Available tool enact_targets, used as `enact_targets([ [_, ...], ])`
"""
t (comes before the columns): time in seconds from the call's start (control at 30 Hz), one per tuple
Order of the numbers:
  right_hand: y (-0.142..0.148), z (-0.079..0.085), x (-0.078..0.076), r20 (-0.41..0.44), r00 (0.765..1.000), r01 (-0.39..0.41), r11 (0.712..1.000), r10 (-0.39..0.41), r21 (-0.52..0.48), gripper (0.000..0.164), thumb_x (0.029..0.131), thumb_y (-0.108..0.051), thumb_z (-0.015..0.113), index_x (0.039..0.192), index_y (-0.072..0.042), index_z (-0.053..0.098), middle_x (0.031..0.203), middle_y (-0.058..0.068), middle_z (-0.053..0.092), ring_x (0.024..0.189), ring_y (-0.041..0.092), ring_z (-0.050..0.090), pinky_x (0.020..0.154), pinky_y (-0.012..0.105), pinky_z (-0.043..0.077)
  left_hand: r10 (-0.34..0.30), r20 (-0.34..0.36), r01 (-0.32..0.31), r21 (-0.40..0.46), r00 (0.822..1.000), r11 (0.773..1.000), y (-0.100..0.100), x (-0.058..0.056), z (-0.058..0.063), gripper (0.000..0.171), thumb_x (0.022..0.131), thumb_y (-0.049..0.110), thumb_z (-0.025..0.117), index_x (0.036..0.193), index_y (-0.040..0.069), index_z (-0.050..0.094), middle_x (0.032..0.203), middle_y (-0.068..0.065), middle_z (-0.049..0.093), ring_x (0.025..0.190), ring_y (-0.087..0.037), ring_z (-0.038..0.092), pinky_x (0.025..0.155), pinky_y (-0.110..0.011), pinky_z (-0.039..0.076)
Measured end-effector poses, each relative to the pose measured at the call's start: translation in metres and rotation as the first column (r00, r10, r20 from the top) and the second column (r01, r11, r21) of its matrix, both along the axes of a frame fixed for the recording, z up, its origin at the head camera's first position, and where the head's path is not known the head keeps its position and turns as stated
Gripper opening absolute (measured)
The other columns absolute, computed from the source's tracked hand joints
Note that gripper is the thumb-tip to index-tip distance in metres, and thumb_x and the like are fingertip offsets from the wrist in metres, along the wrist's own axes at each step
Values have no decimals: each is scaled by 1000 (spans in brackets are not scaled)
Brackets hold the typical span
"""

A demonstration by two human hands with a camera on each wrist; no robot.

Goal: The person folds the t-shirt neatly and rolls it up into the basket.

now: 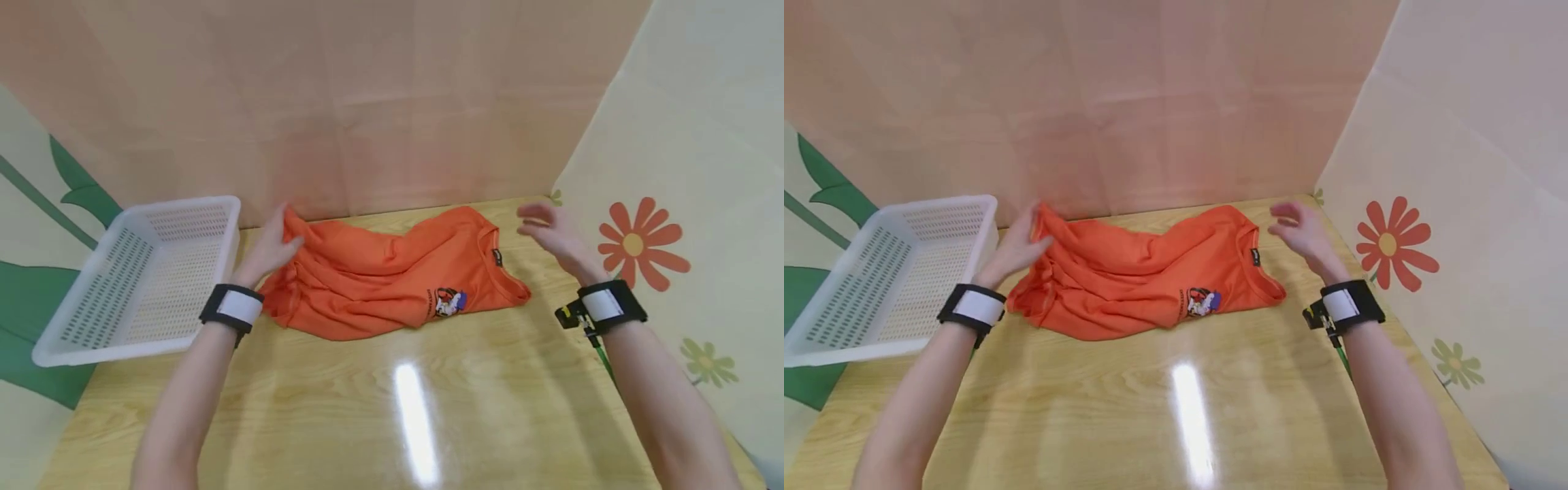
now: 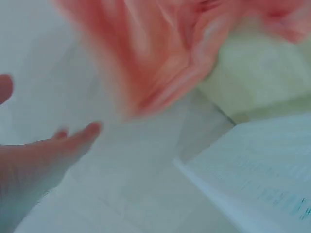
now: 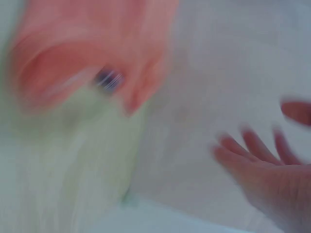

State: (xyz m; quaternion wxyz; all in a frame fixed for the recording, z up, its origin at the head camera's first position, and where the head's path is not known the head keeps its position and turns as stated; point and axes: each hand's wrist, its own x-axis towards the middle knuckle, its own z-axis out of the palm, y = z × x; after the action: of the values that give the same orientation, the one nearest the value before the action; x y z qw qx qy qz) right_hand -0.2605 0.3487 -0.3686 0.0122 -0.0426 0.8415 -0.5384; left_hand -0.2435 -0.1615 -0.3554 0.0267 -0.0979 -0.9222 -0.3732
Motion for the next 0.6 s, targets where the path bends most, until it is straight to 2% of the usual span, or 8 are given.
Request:
enact_targets([
  [0.03,5,-9,3,34,999,-26,984,21,178,41,101,-15,59,135,6,50,132,23,59,128,44,53,79,15,48,5,32,-2,-91,999,996,2,5,-9,71,95,9,56,155,-6,22,157,-36,27,144,-52,29,121,-57,27],
  [0.13,18,-32,11,160,985,-135,836,57,532,47,98,-37,63,111,8,66,99,24,70,88,35,67,68,25,49,65,148,-16,-316,987,949,4,21,-30,62,94,25,60,144,-6,39,146,-39,35,134,-59,36,110,-64,36],
  [0.23,22,-52,19,319,946,-250,754,57,607,56,93,-54,65,80,1,66,62,5,58,59,18,56,57,30,48,138,250,-14,-442,958,897,4,35,-46,69,92,43,64,140,-3,43,142,-38,38,131,-57,39,103,-65,42],
  [0.3,20,-62,23,396,917,-303,743,56,596,58,88,-61,66,68,-8,58,54,-5,45,52,13,49,54,29,45,159,293,-8,-459,943,888,1,41,-55,73,90,47,68,139,-1,43,132,-33,48,120,-52,50,95,-59,48],
  [0.43,11,-74,26,369,924,-305,778,101,550,49,88,-51,71,64,-13,50,55,-7,42,52,11,46,53,27,39,126,281,-5,-394,951,919,-7,45,-64,57,87,30,73,127,-2,50,99,-16,60,89,-33,61,74,-39,48],
  [0.5,8,-74,26,317,941,-258,858,119,445,37,93,-36,69,72,-8,57,60,-7,50,56,11,52,55,27,44,85,231,-10,-310,969,951,-12,45,-66,41,86,16,69,119,-5,54,87,-13,60,78,-27,59,67,-33,44],
  [0.57,8,-70,26,267,955,-186,960,128,207,22,97,-21,62,81,-6,64,68,-9,58,62,8,59,60,26,53,65,141,-35,-202,988,979,-16,45,-65,30,84,2,62,112,-8,57,84,-15,62,72,-21,56,63,-28,42],
  [0.6,9,-65,26,241,962,-141,989,125,53,20,99,-17,59,85,-5,66,72,-9,62,65,7,62,63,25,56,71,101,-58,-123,992,991,-17,45,-63,30,85,-2,58,114,-10,57,84,-18,62,69,-17,55,61,-26,42],
])
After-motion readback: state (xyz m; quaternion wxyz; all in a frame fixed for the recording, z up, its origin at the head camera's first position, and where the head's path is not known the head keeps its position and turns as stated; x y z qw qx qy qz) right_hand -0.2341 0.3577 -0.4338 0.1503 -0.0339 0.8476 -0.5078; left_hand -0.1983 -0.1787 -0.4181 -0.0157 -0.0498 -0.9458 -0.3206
